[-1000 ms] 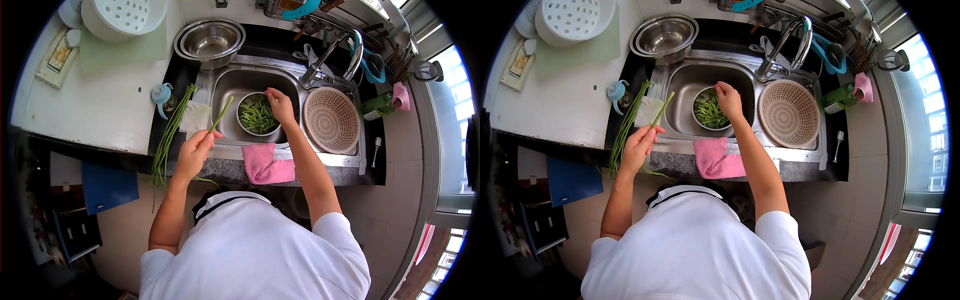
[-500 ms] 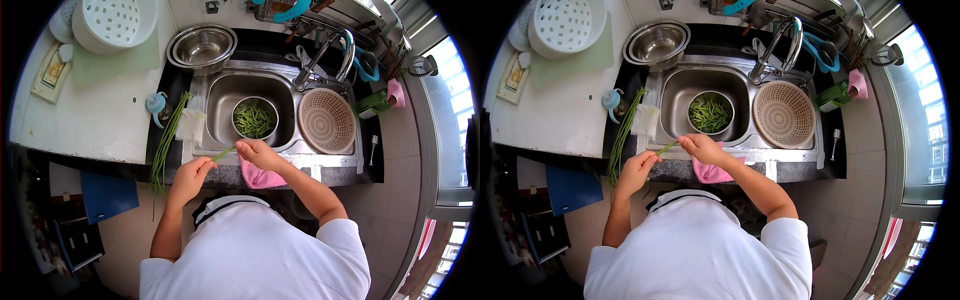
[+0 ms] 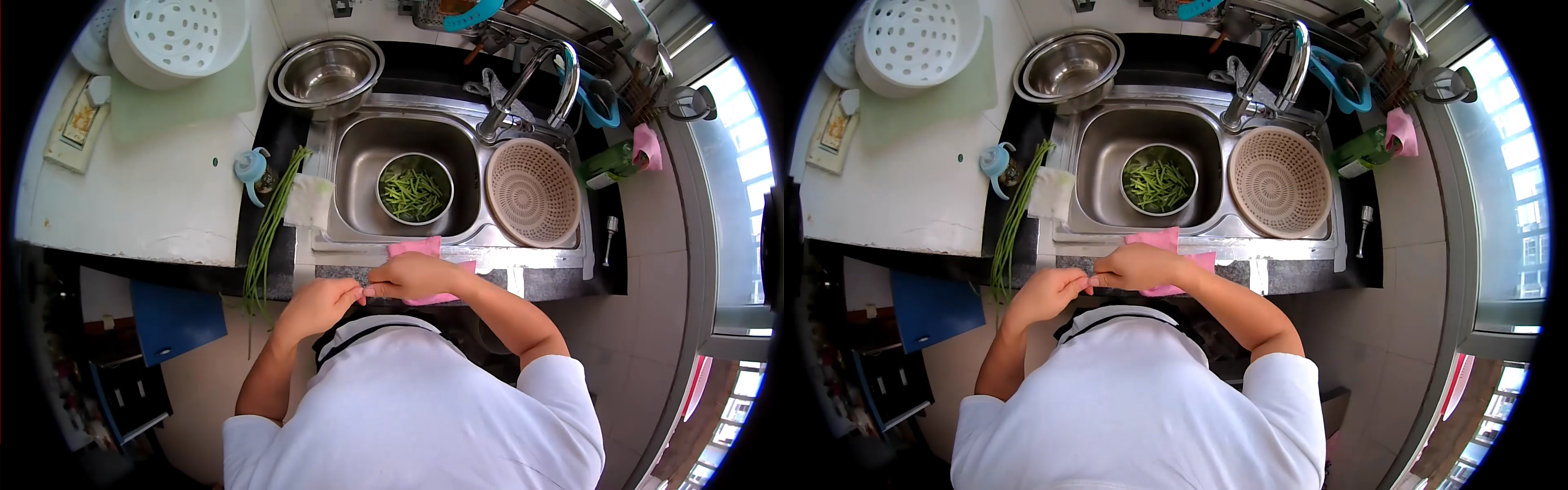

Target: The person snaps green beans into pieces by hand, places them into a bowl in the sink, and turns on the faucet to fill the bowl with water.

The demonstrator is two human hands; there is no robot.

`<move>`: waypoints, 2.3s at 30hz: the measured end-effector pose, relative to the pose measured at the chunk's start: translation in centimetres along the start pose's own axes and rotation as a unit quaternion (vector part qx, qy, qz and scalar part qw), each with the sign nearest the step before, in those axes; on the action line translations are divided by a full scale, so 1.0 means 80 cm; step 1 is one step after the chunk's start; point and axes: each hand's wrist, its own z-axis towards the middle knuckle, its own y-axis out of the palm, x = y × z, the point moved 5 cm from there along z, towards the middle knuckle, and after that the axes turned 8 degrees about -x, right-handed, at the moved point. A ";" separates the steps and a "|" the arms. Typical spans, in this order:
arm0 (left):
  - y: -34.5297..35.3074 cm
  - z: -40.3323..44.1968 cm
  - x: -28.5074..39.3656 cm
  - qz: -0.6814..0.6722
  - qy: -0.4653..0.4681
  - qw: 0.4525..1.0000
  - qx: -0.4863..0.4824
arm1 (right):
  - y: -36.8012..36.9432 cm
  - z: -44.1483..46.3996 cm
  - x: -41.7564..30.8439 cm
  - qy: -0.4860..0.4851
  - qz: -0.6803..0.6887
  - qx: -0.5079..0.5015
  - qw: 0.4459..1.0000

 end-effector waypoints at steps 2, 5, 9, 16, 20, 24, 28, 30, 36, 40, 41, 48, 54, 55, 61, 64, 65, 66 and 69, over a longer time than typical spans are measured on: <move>-0.001 -0.001 -0.001 -0.010 0.002 1.000 0.000 | 0.004 -0.002 0.000 0.031 -0.061 -0.005 0.998; -0.007 -0.008 -0.007 -0.077 -0.030 0.993 0.084 | -0.006 -0.004 0.041 -0.020 0.056 0.224 0.973; 0.008 -0.007 0.015 -0.046 -0.005 0.986 0.159 | -0.009 0.004 0.076 0.025 0.433 0.434 0.790; 0.023 -0.007 0.004 0.002 -0.012 0.999 0.043 | -0.040 -0.010 0.063 0.039 0.354 0.204 0.912; 0.020 0.004 -0.005 -0.018 0.014 0.999 0.041 | 0.020 0.001 0.030 -0.015 0.168 -0.038 0.985; 0.012 -0.001 -0.008 -0.043 -0.020 0.998 0.045 | 0.022 0.002 0.044 0.019 0.133 0.063 0.989; 0.010 -0.001 0.004 -0.079 0.036 0.984 0.157 | 0.004 0.000 0.052 0.025 0.539 0.247 0.805; 0.011 0.000 0.016 -0.084 0.053 0.981 0.166 | 0.000 0.006 0.039 -0.083 0.684 0.244 0.683; 0.000 -0.003 0.039 -0.061 0.027 0.980 0.185 | -0.023 0.004 0.045 -0.057 0.406 0.441 0.798; 0.016 -0.018 0.058 -0.049 0.026 0.991 0.121 | -0.076 -0.038 0.059 0.146 -0.098 0.617 0.767; 0.019 -0.019 0.057 -0.050 0.037 0.992 0.114 | -0.084 -0.044 0.069 0.131 -0.068 0.614 0.775; 0.009 -0.007 0.031 -0.012 0.031 0.998 0.047 | -0.011 -0.014 0.027 0.078 0.346 0.002 0.935; -0.004 -0.007 0.024 0.012 0.069 0.994 0.080 | 0.009 -0.009 0.022 0.019 0.183 -0.035 0.982; -0.009 -0.009 0.018 0.002 0.044 0.995 0.089 | 0.003 -0.013 0.028 0.039 0.147 0.050 0.987; 0.020 -0.006 0.037 -0.041 0.015 0.994 0.103 | -0.033 -0.009 0.080 -0.009 0.461 0.376 0.804; 0.045 -0.009 0.032 -0.046 0.022 0.997 0.054 | -0.061 -0.015 0.096 -0.055 0.526 0.446 0.722; 0.039 -0.010 0.027 -0.028 0.019 0.998 0.055 | -0.063 -0.016 0.091 -0.026 0.474 0.428 0.769; 0.031 -0.008 0.023 -0.014 0.016 0.998 0.057 | -0.058 -0.014 0.078 0.021 0.451 0.335 0.827; 0.014 -0.001 0.023 0.018 0.025 0.998 0.059 | -0.018 -0.002 0.042 0.064 0.337 0.083 0.935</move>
